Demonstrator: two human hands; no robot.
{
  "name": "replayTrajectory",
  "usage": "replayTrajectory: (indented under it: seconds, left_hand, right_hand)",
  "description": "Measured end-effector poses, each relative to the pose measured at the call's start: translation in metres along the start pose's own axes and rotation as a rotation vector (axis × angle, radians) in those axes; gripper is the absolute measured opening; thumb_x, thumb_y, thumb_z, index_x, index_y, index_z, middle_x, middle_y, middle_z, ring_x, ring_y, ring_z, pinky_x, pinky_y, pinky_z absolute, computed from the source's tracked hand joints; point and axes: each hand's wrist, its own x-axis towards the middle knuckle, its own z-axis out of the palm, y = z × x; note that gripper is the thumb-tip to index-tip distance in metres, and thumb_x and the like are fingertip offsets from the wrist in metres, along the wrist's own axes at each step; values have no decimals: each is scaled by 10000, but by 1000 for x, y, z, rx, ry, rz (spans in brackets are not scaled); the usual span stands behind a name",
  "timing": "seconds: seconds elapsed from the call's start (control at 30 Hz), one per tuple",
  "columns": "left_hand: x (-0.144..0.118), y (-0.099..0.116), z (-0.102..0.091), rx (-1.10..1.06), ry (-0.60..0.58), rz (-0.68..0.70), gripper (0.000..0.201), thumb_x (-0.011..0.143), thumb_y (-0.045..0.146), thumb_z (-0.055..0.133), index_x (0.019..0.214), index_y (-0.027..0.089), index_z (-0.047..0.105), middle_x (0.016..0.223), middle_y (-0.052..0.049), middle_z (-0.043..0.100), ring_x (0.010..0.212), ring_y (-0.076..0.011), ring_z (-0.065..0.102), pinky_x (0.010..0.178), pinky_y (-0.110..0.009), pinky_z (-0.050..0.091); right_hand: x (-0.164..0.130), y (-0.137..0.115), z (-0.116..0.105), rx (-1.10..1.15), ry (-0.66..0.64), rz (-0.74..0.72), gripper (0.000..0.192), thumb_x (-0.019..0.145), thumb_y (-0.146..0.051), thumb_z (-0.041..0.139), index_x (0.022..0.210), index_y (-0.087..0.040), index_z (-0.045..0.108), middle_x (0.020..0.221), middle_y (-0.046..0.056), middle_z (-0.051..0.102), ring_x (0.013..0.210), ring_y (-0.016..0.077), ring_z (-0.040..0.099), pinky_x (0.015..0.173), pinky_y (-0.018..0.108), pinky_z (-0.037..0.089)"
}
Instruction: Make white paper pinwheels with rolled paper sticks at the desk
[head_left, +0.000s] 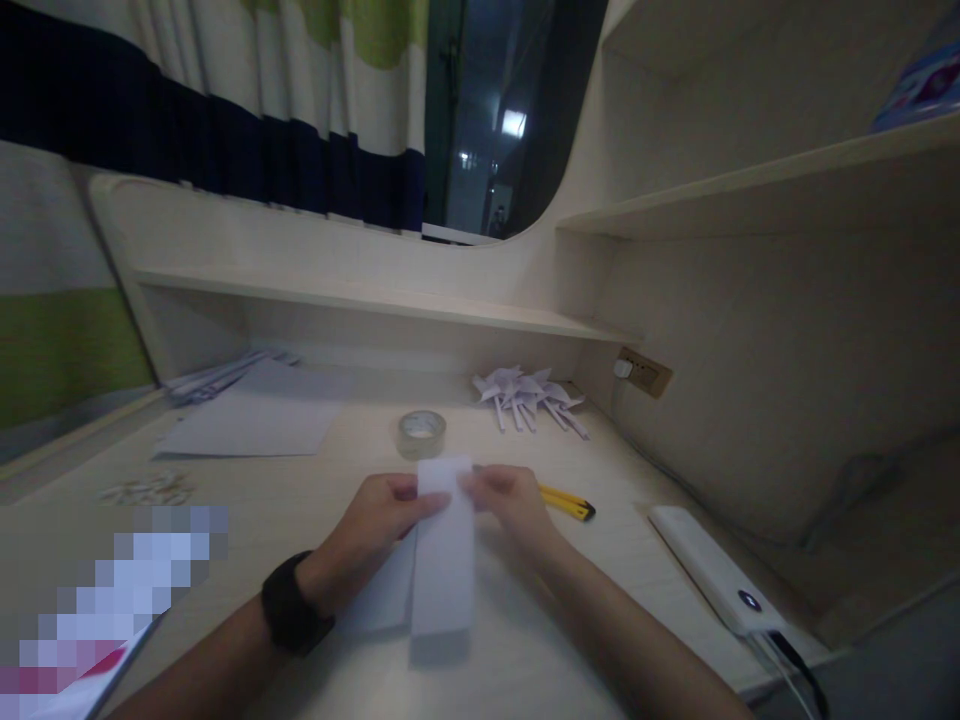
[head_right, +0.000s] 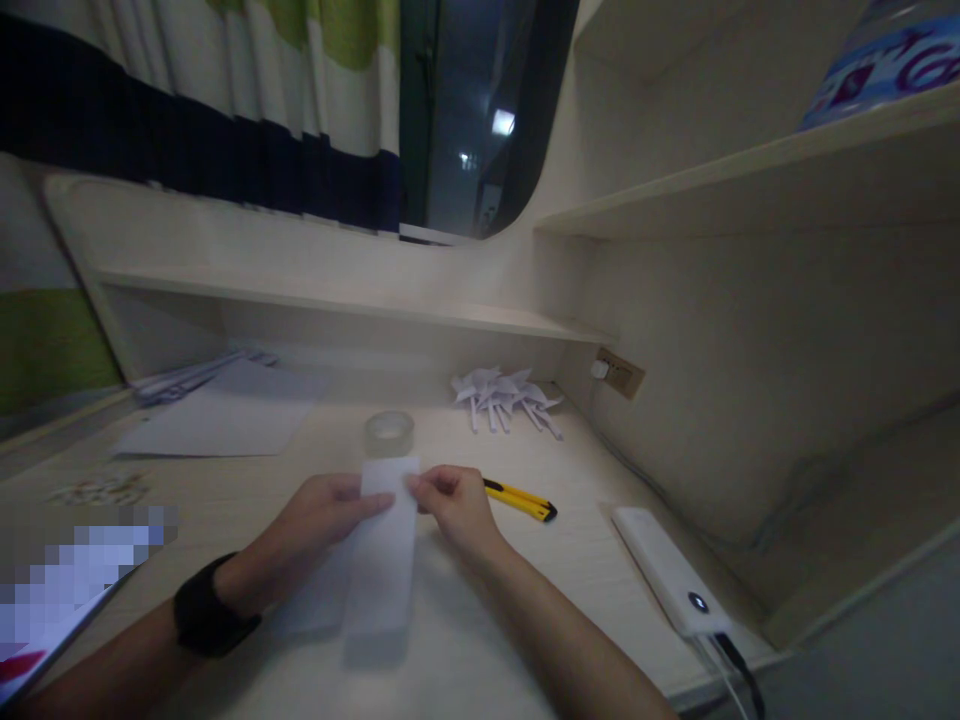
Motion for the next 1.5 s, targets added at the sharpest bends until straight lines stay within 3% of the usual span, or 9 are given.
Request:
replayTrajectory:
  seconds: [0.17,0.27,0.5,0.83,1.07,1.3,1.5]
  left_hand:
    - [-1,0,0,1,0,-17,242,733,333,702,798,102,730,720,-66,723,582,-160,618,546,-250,446]
    - [-1,0,0,-4,34,-14,272,730,333,703,857,95,728,765,-83,732,612,-176,635,560,-262,456]
    - [0,-2,-3,24,100,-5,236,730,326,702,787,98,726,708,-76,724,583,-175,628,517,-248,441]
    - [1,2,-4,6,144,-7,264,679,340,723,777,95,731,706,-82,719,586,-181,621,535,-257,442]
    - [2,3,-4,-1,138,-3,250,672,326,728,725,82,707,641,-74,693,535,-167,592,503,-247,404]
    - [3,-3,-4,-166,3,-8,270,690,301,724,819,65,707,794,-128,722,650,-211,642,588,-284,452]
    - [2,-3,-4,-162,29,-7,238,689,279,727,794,67,707,742,-114,717,606,-193,632,570,-277,455]
  right_hand:
    - [0,10,3,12,53,49,353,598,-483,769,562,-144,679,516,20,629,471,117,531,486,238,441]
    - [-1,14,3,28,14,79,364,638,-485,749,587,-130,686,534,25,628,481,112,534,492,230,430]
    - [-3,17,7,2,10,117,385,652,-502,736,603,-124,678,536,24,617,480,112,524,460,220,392]
    - [-4,21,11,21,-16,153,387,637,-466,750,498,-125,631,464,-9,550,419,73,430,449,216,351]
    - [-5,21,9,68,-29,131,351,629,-445,766,546,-116,675,507,16,599,454,92,487,481,225,379]
    - [-4,20,8,130,6,120,311,628,-419,771,586,-118,703,552,36,642,499,114,546,522,237,421]
    - [-1,22,4,185,-98,183,332,571,-438,799,611,-127,692,568,23,640,492,112,553,516,240,434]
